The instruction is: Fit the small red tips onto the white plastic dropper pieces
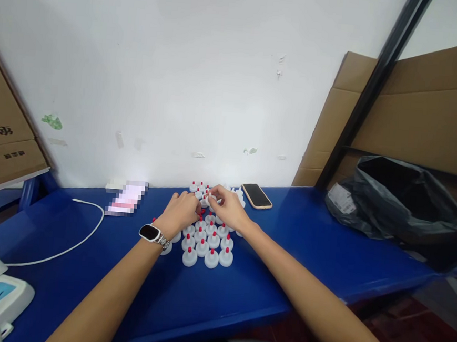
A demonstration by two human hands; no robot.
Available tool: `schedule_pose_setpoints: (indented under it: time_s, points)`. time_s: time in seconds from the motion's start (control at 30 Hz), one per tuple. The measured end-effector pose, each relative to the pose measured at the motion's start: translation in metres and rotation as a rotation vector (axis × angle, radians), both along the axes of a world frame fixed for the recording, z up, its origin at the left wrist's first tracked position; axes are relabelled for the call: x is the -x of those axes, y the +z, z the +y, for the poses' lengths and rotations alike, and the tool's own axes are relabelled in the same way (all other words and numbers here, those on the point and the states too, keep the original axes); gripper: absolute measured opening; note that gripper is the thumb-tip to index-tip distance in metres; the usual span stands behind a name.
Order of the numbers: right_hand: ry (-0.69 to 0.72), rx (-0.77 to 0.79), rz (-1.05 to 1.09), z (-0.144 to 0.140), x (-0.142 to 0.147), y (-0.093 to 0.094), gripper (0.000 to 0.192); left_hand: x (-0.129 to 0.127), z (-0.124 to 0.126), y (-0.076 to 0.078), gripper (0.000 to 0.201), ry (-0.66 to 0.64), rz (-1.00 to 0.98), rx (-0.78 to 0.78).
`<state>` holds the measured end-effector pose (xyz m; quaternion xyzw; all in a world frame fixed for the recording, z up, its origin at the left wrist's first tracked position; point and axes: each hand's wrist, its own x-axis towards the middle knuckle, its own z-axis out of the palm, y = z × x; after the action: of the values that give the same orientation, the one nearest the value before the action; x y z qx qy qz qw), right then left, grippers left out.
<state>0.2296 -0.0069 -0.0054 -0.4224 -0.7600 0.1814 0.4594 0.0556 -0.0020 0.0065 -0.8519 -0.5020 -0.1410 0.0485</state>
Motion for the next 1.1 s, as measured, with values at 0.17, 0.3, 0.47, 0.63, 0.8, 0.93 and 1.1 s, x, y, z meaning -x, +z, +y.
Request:
schedule_pose_setpoints:
  time_s: [0.17, 0.3, 0.47, 0.63, 0.8, 0.93, 1.1]
  points:
    - [0.02, 0.033, 0.044, -0.002, -0.001, -0.003, 0.015, 0.0, 0.003, -0.001, 0.015, -0.017, 0.028, -0.007]
    - [0.021, 0.041, 0.075, -0.005, -0.004, 0.0, 0.017, 0.006, 0.004, 0.003, 0.014, -0.068, -0.093, -0.022]
    - [0.037, 0.075, 0.087, -0.013, -0.003, 0.005, 0.032, 0.014, -0.005, 0.01, 0.022, -0.183, -0.55, 0.15]
    - [0.11, 0.188, 0.278, -0.018, 0.004, 0.002, 0.036, 0.012, -0.021, 0.013, 0.025, -0.266, -0.93, 0.306]
    - [0.166, 0.277, 0.403, -0.021, 0.01, 0.004, 0.035, 0.004, -0.023, 0.008, 0.026, -0.287, -1.15, 0.383]
    - [0.227, 0.317, 0.52, -0.023, 0.013, 0.007, 0.033, 0.002, -0.019, 0.001, 0.026, -0.262, -1.267, 0.403]
    - [0.268, 0.342, 0.567, -0.023, 0.016, 0.003, 0.033, -0.001, -0.021, -0.002, 0.026, -0.29, -1.287, 0.441]
